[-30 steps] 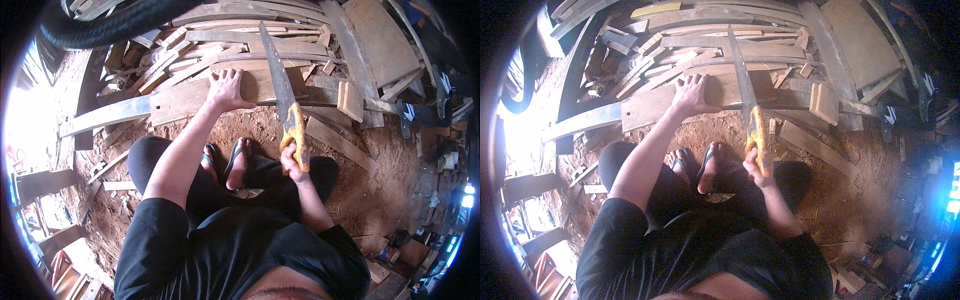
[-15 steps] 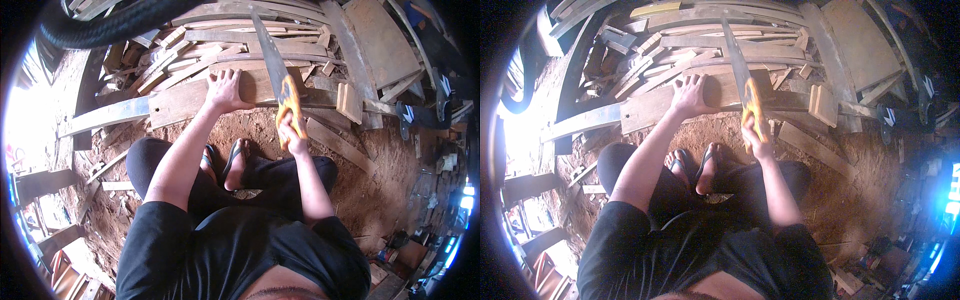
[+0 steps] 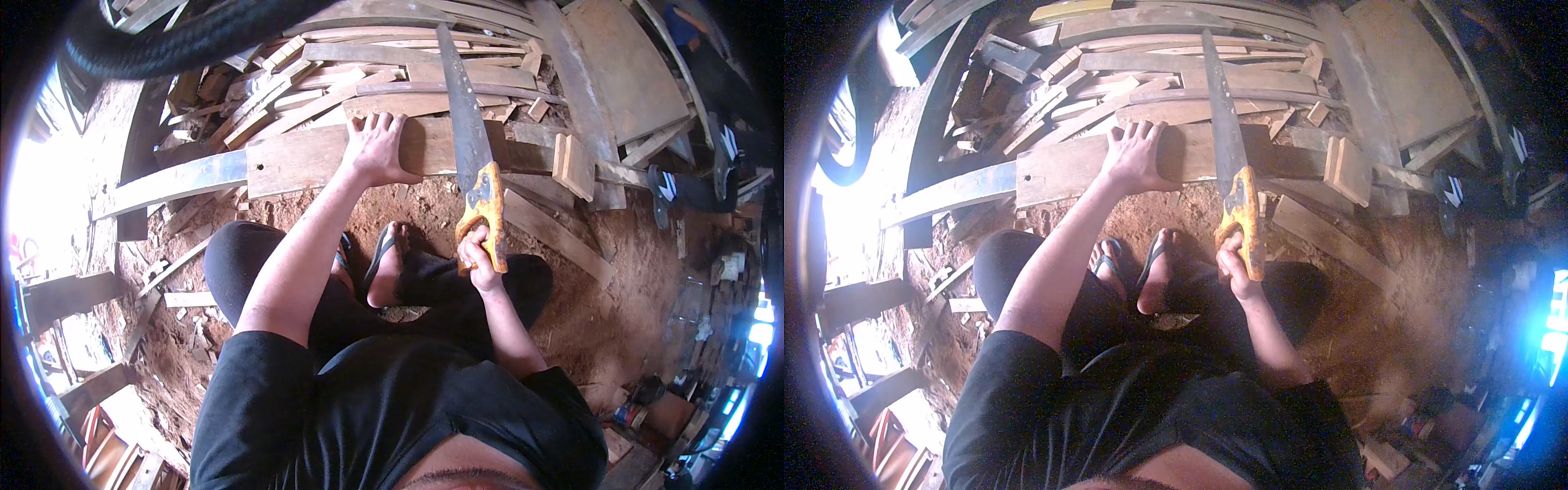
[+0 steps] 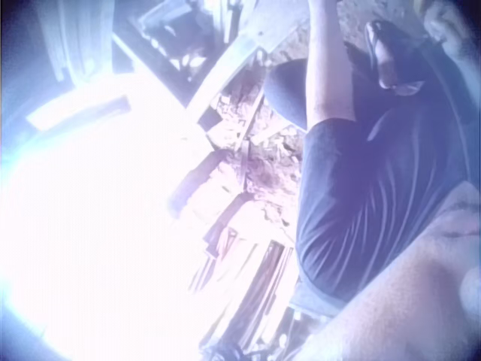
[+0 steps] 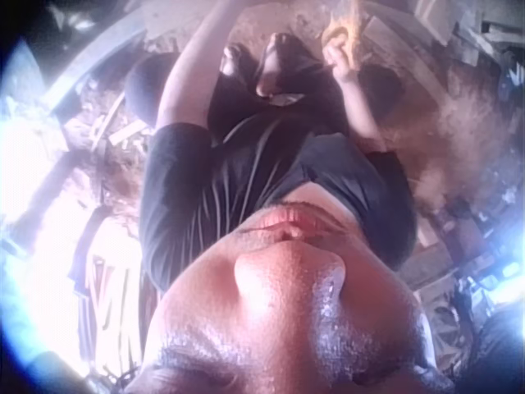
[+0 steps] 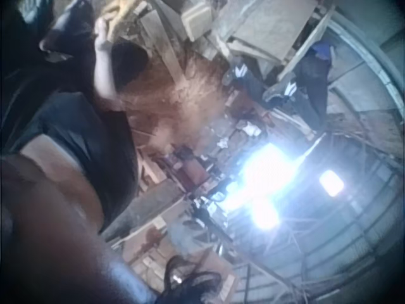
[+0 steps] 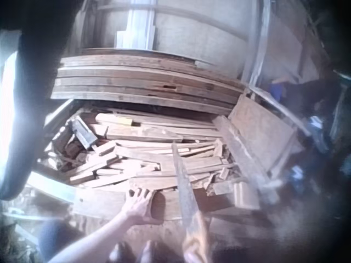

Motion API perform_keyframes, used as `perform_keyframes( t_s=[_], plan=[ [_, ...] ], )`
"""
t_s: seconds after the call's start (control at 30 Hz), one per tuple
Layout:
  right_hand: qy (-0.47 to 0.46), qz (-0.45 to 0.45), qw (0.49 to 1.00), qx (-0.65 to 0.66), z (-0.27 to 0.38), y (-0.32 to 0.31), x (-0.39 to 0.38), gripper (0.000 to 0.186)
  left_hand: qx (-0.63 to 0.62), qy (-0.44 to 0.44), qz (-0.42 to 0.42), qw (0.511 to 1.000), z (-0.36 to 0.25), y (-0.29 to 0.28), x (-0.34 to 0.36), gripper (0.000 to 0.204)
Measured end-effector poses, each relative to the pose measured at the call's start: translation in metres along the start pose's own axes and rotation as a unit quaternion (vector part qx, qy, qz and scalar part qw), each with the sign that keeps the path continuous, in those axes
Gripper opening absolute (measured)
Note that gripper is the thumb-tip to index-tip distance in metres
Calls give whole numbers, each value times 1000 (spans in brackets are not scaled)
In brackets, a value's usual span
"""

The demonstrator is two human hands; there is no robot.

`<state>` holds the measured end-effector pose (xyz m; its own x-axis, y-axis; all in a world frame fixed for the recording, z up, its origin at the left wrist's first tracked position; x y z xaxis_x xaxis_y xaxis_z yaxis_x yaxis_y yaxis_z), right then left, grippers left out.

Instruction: The person uses a hand saw to cut a wooden plank resting on a pile of wood scraps. They hold the plank steady with one hand while sawing with the other, pausing briefly to adjust their position before continuing the cut.

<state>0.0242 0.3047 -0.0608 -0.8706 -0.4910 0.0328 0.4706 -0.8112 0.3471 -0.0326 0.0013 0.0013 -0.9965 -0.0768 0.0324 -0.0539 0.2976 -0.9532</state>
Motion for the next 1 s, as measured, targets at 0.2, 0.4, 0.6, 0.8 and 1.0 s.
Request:
perform_keyframes(
  t_s=[0.2, 0.4, 0.6, 0.8, 1.0],
  plan=[
    [-14, 11, 996, -91, 28, 21, 18, 15, 9, 5, 2, 1000, -1, 2, -1, 134],
    [41, -13, 999, -31, 32, 27, 96, 18, 2, 10, 11, 1000, -3, 5, -1, 133],
    [57, -6, 998, -31, 29, 21, 110, 22, 60, 0, -32, 998, -12, 14, 1, 136],
    [65, 6, 996, -59, 27, 18, 109, 20, 14, 26, -56, 998, -21, 24, 8, 135],
    [47, -1, 996, -70, 37, 28, 90, 22, 16, 12, -24, 1000, -25, 15, 7, 135]
  ],
)
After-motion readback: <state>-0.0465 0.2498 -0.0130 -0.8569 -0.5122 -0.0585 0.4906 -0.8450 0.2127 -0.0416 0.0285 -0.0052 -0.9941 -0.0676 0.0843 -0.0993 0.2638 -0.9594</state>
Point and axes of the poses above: each hand's wrist, its own x-axis towards the middle knuckle, its own y-axis out of the palm, z = x × y, the point moved 3 cm from there along x, towards the middle knuckle, and after that the axes turned 2 degrees about -z, right-handed, at the moved point
